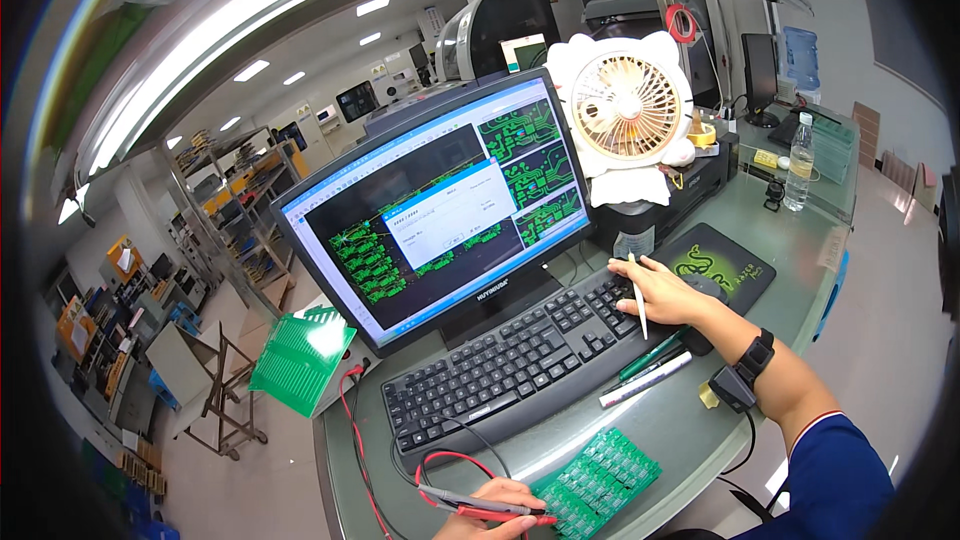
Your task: Testing a printed circuit board (PCB) using multimeter probes and a computer interface.
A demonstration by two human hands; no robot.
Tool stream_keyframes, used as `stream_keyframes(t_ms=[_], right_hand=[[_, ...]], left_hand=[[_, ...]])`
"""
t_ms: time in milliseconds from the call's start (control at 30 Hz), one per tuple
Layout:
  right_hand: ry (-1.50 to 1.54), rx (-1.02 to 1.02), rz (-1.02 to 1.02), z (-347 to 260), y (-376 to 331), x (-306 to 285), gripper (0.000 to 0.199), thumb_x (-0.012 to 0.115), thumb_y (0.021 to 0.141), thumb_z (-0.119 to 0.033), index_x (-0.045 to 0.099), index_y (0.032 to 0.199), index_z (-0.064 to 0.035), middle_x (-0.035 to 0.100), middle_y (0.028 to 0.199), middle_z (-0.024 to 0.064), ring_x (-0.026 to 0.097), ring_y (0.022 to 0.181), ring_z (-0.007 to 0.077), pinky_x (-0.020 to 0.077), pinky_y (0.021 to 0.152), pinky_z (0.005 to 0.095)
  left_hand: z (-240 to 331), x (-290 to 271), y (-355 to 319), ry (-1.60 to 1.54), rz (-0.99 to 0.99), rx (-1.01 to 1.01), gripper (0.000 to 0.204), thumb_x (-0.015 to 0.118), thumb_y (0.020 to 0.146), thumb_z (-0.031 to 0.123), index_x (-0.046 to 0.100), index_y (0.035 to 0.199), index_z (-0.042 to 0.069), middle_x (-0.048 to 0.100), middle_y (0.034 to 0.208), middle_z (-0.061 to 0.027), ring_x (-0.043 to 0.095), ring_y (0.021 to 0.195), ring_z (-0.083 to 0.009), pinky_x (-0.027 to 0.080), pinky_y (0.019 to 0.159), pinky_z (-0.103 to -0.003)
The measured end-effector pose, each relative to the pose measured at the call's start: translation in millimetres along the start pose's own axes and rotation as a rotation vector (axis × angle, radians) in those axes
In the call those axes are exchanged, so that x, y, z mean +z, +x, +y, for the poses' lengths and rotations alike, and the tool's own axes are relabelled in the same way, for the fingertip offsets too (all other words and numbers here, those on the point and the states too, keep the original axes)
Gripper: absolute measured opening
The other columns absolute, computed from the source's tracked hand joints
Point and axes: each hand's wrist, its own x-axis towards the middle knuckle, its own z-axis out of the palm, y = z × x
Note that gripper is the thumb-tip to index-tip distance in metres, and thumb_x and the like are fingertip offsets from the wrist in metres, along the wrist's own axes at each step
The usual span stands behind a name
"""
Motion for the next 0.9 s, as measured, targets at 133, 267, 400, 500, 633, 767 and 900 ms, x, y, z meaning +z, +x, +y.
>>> stream_keyframes(t_ms=[133,267,400,500,633,767,900], right_hand=[[-0.145,-0.08,0.016,-1.2,1.1,1.4,0.064,0.059,0.089,-0.036,0.031,0.138,-0.0054,0.043,0.139,0.0167,0.039,0.131,0.0296,0.0182,0.113,0.0464],[-0.237,-0.108,0.007,-1.1,1.6,5.5,0.063,0.057,0.09,-0.035,0.03,0.138,-0.005,0.041,0.141,0.0166,0.037,0.133,0.0295,0.0171,0.114,0.046],[-0.129,-0.033,0.057,-3.1,3.1,2.4,0.061,0.056,0.091,-0.035,0.03,0.138,-0.0039,0.045,0.138,0.0152,0.048,0.124,0.029,0.0176,0.113,0.0476],[0.002,-0.05,0.113,-3.9,1.9,2.2,0.056,0.056,0.092,-0.032,0.033,0.136,-0.0063,0.053,0.13,0.0123,0.053,0.119,0.0257,0.0181,0.112,0.0486],[0.088,-0.055,0.155,-5.1,0.6,2.1,0.052,0.058,0.091,-0.028,0.037,0.134,-0.0087,0.06,0.118,0.0127,0.055,0.116,0.0238,0.0195,0.111,0.048],[0.084,-0.07,0.297,-6.9,-1.8,-7.8,0.034,0.058,0.091,-0.026,0.05,0.12,-0.0097,0.064,0.108,0.0099,0.06,0.107,0.0239,0.0239,0.107,0.0479],[0.091,-0.151,0.399,-2.9,-2.7,-10.6,0.019,0.057,0.091,-0.021,0.058,0.104,-0.0071,0.068,0.088,0.0055,0.065,0.089,0.0235,0.0454,0.085,0.0397]], left_hand=[[-0.3,-3.1,0.6,0.063,-0.018,0.05,0.019,0.064,0.085,0.003,0.061,0.103,-0.001,0.055,0.103,-0.0076,0.062,0.094,-0.0193,0.049,0.08,-0.03],[-0.5,-6.3,2.1,0.163,-0.04,0.1,0.018,0.064,0.085,0.004,0.062,0.102,-0.001,0.054,0.106,-0.0087,0.061,0.094,-0.0189,0.049,0.08,-0.031],[-1.1,-4.1,1.0,0.111,-0.025,0.08,0.017,0.064,0.084,0.004,0.063,0.101,-0.001,0.054,0.107,-0.0092,0.058,0.095,-0.0186,0.049,0.081,-0.031],[-0.2,-0.5,0.4,0.039,-0.007,0.035,0.016,0.065,0.084,0.003,0.064,0.1,-0.001,0.055,0.106,-0.0094,0.057,0.096,-0.0184,0.049,0.081,-0.031],[1.1,-0.5,1.1,0.061,-0.013,0.032,0.016,0.065,0.083,0.004,0.065,0.099,0.0,0.055,0.106,-0.0092,0.056,0.097,-0.019,0.048,0.082,-0.032],[7.5,1.5,2.1,0.145,-0.004,0.047,0.018,0.067,0.082,0.004,0.065,0.099,0.001,0.055,0.106,-0.0091,0.055,0.098,-0.0207,0.045,0.084,-0.033],[6.5,-1.8,3.7,0.246,-0.011,0.117,0.018,0.066,0.081,0.002,0.065,0.099,0.0,0.055,0.104,-0.0088,0.056,0.097,-0.0201,0.046,0.083,-0.033]])
